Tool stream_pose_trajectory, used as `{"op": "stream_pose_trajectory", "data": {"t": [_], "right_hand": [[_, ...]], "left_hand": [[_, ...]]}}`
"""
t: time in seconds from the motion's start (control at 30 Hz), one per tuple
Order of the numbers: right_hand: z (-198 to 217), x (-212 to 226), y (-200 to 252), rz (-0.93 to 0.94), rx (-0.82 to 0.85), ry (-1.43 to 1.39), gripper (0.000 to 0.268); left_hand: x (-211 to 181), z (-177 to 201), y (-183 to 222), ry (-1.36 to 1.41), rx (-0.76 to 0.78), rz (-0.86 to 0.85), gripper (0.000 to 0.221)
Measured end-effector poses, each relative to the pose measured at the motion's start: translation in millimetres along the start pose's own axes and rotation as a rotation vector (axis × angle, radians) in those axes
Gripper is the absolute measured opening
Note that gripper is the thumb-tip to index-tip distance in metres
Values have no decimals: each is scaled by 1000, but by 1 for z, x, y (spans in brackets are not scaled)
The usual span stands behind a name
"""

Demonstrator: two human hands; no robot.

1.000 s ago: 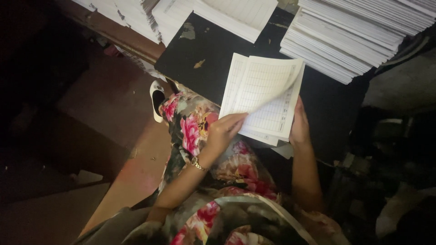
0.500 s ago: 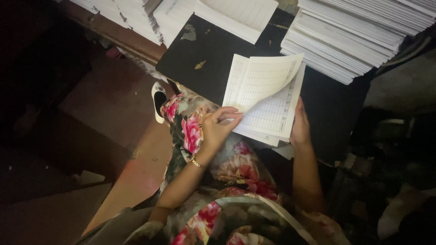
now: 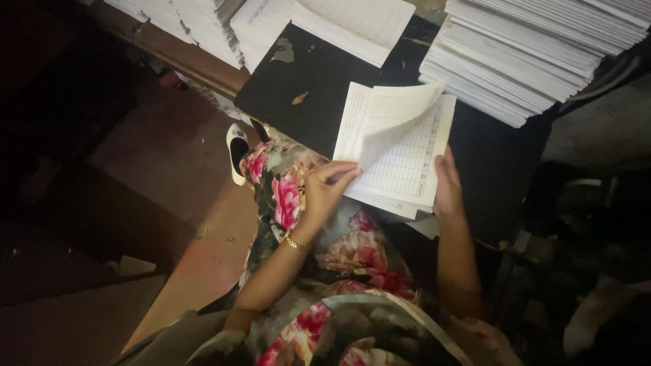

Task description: Inspecting and flipping through stacks of printed paper at a production desk.

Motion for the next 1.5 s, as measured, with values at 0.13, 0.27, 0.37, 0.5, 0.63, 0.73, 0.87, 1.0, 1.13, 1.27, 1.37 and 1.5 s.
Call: {"op": "stream_pose_trajectory", "data": {"t": [0.13,0.27,0.37,0.5,0.63,0.73,0.87,1.0,1.13,1.27,1.37,1.5], "right_hand": [[-17,14,4,60,4,82,78],[-24,22,4,89,-1,11,81],[-10,34,9,86,-24,-6,82],[47,56,10,69,-48,-53,78],[57,118,37,122,-61,31,75],[38,152,47,198,-70,-32,75],[28,115,32,148,-91,-53,79],[24,17,8,48,-47,-39,79],[-18,22,17,25,-2,-9,82],[-28,35,21,11,33,58,79],[-24,28,21,14,44,78,78],[-23,21,15,-11,61,63,72]], "left_hand": [[-41,-21,13,-13,184,-203,37],[-57,-35,30,-264,256,-384,44],[-54,-27,27,-226,162,-327,36],[65,-13,49,-229,-56,-289,34],[-51,-3,26,-93,34,-360,34],[-23,-45,45,-444,497,-379,97],[-34,-50,44,-495,593,-373,79],[-55,-39,29,-201,580,-212,148],[-38,-38,24,-177,500,-294,111],[-5,-45,23,-357,484,-352,57],[-13,-42,17,-250,492,-239,49],[-8,-40,14,-202,457,-165,50]]}}
Point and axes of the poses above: each hand's wrist, its own y-axis away from the middle knuckle, its own z-axis out of the back of the hand, x = y × z, the point moved 10 cm from there along -y, towards the middle knuckle, and after that the axes turned 8 degrees about -x, right-handed, at the moved point
